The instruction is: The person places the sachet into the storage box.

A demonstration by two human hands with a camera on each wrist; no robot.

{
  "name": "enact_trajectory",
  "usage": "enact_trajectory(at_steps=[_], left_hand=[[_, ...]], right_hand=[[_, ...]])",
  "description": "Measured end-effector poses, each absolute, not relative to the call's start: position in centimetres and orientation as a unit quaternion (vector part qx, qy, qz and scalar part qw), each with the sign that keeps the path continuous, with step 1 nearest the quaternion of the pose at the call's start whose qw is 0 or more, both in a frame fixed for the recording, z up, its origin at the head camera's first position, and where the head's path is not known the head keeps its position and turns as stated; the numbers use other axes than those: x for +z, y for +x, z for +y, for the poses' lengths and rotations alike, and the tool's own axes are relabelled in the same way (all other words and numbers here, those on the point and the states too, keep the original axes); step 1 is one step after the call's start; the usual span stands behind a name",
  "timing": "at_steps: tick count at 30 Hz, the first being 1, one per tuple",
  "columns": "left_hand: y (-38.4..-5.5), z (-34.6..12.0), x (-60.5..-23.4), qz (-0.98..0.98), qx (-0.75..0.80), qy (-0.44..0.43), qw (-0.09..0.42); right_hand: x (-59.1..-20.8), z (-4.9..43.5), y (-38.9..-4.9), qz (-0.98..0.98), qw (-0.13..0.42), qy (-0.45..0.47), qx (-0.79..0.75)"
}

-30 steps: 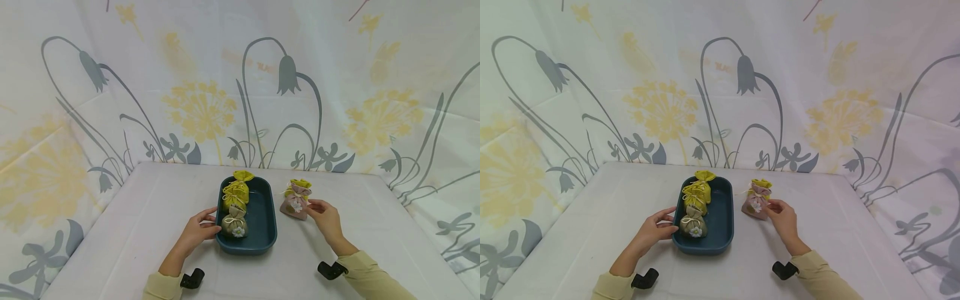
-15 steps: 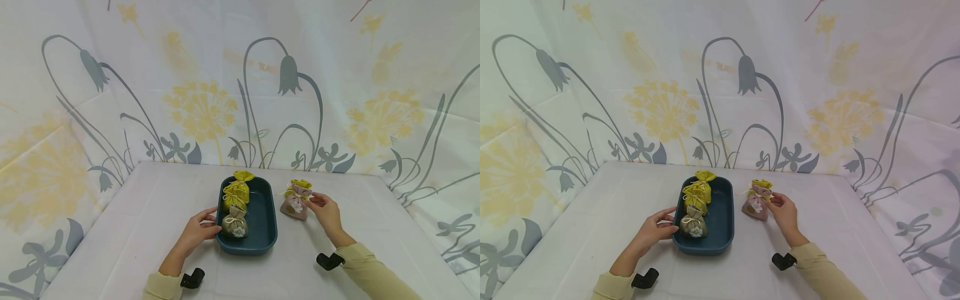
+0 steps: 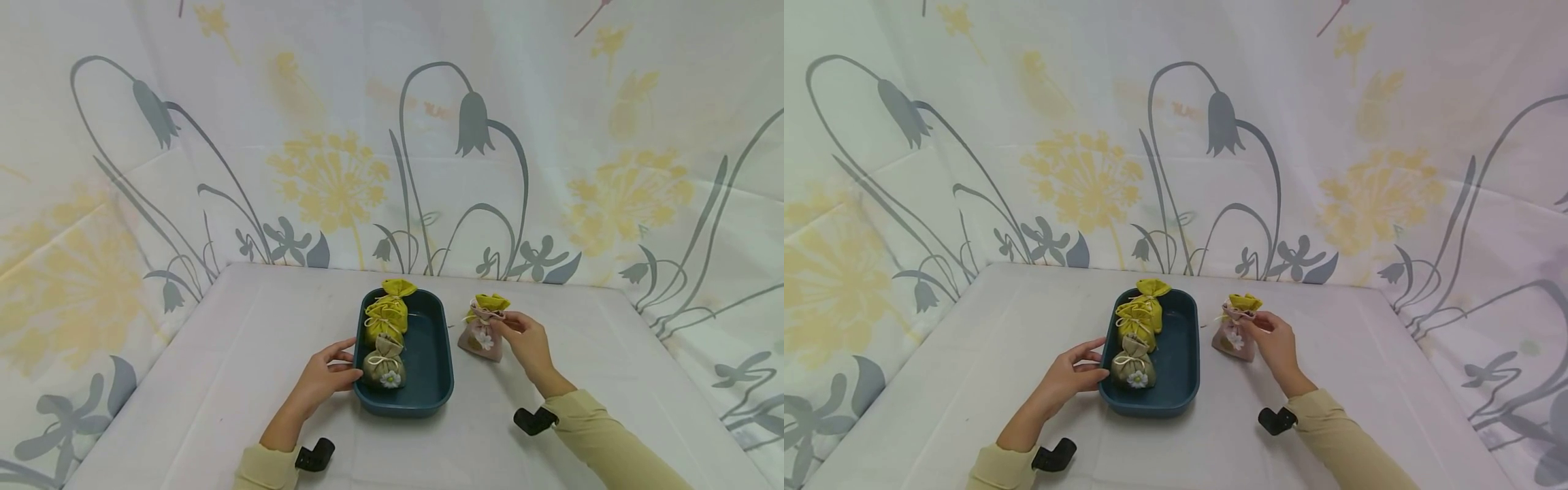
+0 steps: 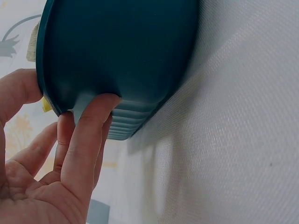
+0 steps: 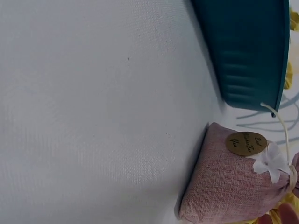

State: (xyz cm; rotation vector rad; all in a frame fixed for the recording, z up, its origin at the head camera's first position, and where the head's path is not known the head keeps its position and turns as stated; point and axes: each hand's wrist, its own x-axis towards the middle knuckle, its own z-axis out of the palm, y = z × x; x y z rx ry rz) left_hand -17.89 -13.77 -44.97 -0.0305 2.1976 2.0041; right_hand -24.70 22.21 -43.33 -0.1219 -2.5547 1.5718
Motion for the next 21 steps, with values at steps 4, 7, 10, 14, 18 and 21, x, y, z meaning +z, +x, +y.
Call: enact_trajectory(at_steps=[4,7,10,14,18,21], left_hand=[[-17.7,-13.8,-44.8,0.736,0.672,-0.007,0.084],[-17.6,-13.8,-44.7,0.736,0.672,-0.006,0.085],[-17.6,-13.9,-44.6,0.736,0.671,-0.004,0.086],[-17.6,-13.9,-44.6,0.736,0.671,0.000,0.087],[-17.4,-13.8,-44.2,0.735,0.672,-0.001,0.087],[-17.5,-13.8,-44.2,0.737,0.671,-0.002,0.087]], right_hand=[[-43.4,22.0,-24.9,-0.838,0.080,-0.033,0.539],[-43.3,21.8,-25.0,-0.821,0.091,-0.023,0.563],[-43.1,21.7,-25.0,-0.806,0.101,-0.011,0.583],[-42.8,21.5,-25.0,-0.793,0.109,-0.002,0.599],[-42.5,21.2,-25.0,-0.787,0.118,0.010,0.606],[-41.9,21.0,-25.0,-0.779,0.127,0.021,0.614]])
